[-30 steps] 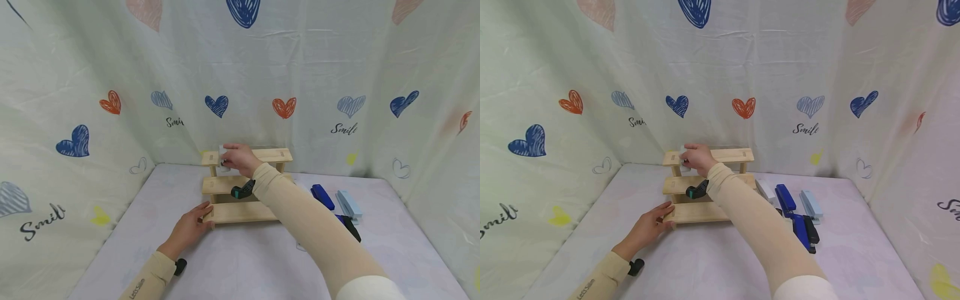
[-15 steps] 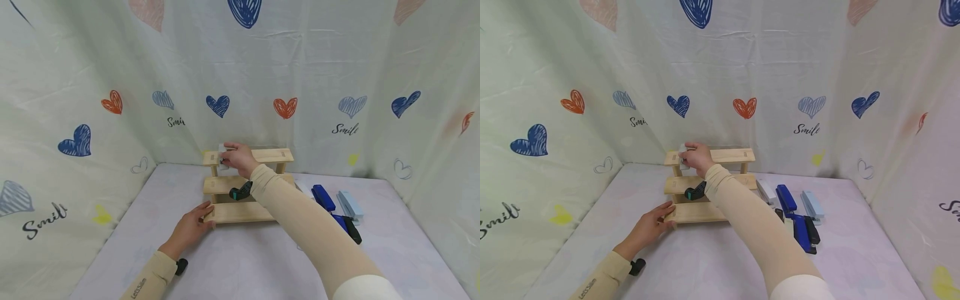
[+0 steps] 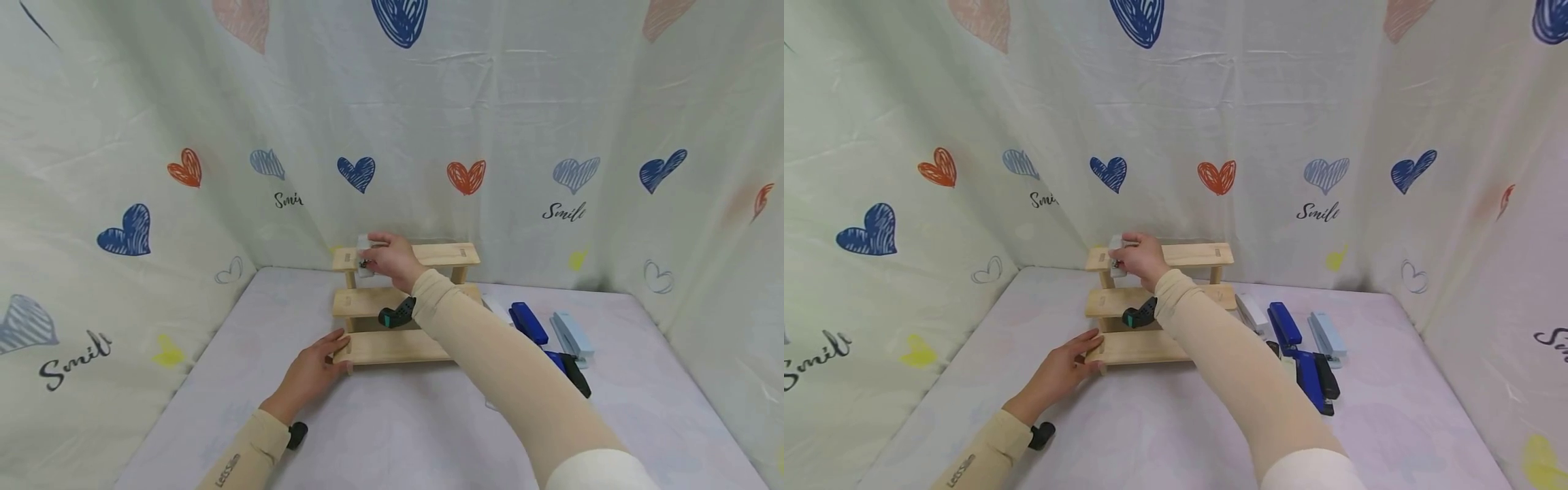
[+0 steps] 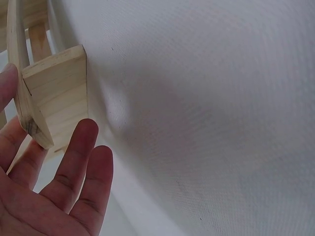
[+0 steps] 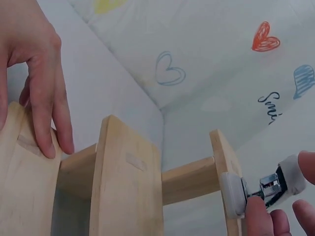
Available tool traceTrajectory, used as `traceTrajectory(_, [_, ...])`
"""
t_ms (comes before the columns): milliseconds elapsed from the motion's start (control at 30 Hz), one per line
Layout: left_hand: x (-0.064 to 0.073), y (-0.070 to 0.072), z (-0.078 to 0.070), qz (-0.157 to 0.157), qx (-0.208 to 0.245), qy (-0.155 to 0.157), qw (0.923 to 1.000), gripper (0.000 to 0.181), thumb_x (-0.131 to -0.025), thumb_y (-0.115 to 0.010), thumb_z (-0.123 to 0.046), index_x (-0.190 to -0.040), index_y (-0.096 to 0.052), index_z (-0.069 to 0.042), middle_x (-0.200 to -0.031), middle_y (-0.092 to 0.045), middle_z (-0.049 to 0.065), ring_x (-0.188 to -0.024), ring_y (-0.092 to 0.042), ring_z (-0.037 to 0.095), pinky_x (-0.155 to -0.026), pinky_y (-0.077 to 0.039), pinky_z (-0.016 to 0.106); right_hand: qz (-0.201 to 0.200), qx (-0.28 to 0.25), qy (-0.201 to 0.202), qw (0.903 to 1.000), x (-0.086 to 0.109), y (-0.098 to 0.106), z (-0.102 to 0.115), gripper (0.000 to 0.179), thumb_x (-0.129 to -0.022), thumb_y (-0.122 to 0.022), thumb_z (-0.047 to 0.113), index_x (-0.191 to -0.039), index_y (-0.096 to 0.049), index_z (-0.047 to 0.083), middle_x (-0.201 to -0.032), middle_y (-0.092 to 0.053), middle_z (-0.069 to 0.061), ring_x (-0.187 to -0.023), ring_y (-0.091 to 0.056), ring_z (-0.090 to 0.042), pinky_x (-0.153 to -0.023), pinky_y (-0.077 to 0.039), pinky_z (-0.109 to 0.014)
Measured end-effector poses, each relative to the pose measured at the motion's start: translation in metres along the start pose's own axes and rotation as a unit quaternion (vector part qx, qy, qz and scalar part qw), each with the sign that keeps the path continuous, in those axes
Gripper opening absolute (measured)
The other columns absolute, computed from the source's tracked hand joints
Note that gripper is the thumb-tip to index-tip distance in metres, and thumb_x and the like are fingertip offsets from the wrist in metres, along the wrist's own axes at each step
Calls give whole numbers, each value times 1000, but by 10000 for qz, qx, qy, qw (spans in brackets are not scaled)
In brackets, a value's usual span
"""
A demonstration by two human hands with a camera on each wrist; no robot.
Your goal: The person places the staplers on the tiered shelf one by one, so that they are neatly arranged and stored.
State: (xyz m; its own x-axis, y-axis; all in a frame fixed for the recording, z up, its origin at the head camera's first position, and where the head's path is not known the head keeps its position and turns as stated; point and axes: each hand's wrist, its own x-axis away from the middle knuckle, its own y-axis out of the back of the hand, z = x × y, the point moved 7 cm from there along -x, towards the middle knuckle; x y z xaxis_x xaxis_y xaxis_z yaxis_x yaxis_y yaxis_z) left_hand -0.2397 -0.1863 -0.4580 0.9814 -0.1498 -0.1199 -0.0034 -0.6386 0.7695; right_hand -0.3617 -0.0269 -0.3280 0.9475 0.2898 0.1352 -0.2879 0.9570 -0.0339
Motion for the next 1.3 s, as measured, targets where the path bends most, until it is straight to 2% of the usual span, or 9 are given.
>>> traceTrajectory(100, [0,1,-1,-17,-30,-24,10000,54,-88,-79,-20,-136,-62,-5,-148,-50,7,-93,-64,18,-81,-52,38,105,108,-37,9999,8,11,2,58,-97,-64,6,-151,-41,3,-138,-51,-21,-123,-56,-31,-98,-48,-39])
traceTrajectory(200, [1,1,-2,-20,-102,-47,9999,54,-88,-79,-19,-136,-62,-5,-148,-50,8,-93,-64,18,-80,-53,38,269,231,5,9994,22,31,5,58,-99,-62,8,-151,-39,4,-142,-48,-22,-127,-53,-33,-100,-47,-42])
traceTrajectory(367, [0,0,0,12,-131,8,9999,54,-88,-79,-19,-137,-61,-7,-149,-49,6,-94,-64,18,-81,-53,38,535,765,261,9953,62,88,10,55,-102,-56,7,-152,-34,1,-145,-40,-25,-129,-48,-37,-100,-47,-44])
traceTrajectory(467, [0,-1,1,36,-128,13,9999,55,-88,-79,-18,-138,-61,-6,-150,-48,6,-96,-65,20,-82,-53,40,551,1238,279,9904,89,127,4,56,-103,-55,8,-153,-30,-1,-142,-41,-26,-129,-47,-40,-101,-46,-46])
traceTrajectory(667, [-1,-2,0,45,-116,46,9999,54,-88,-78,-16,-138,-60,-6,-151,-48,6,-96,-65,21,-82,-53,39,299,2018,26,9790,138,200,-25,62,-102,-59,15,-154,-29,3,-142,-41,-26,-130,-46,-42,-99,-46,-48])
traceTrajectory(833, [-1,-1,-1,17,-93,29,10000,53,-88,-78,-13,-137,-61,-5,-150,-48,7,-95,-65,21,-81,-53,40,42,2477,-141,9687,173,247,-56,64,-102,-61,23,-154,-30,1,-140,-43,-28,-124,-51,-45,-93,-51,-46])
traceTrajectory(1100, [-1,-4,3,40,-87,12,10000,54,-87,-79,-14,-138,-61,-6,-151,-47,7,-95,-64,20,-81,-53,38,-259,2598,-404,9645,206,295,-99,66,-103,-59,26,-152,-27,-4,-139,-42,-33,-120,-52,-47,-89,-53,-45])
traceTrajectory(1300, [-2,-4,2,85,-101,-27,9999,55,-88,-79,-15,-138,-60,-6,-151,-47,8,-94,-64,19,-81,-53,38,-676,2792,-830,9542,217,315,-129,66,-102,-61,24,-151,-30,-6,-131,-48,-32,-114,-57,-43,-87,-54,-47])
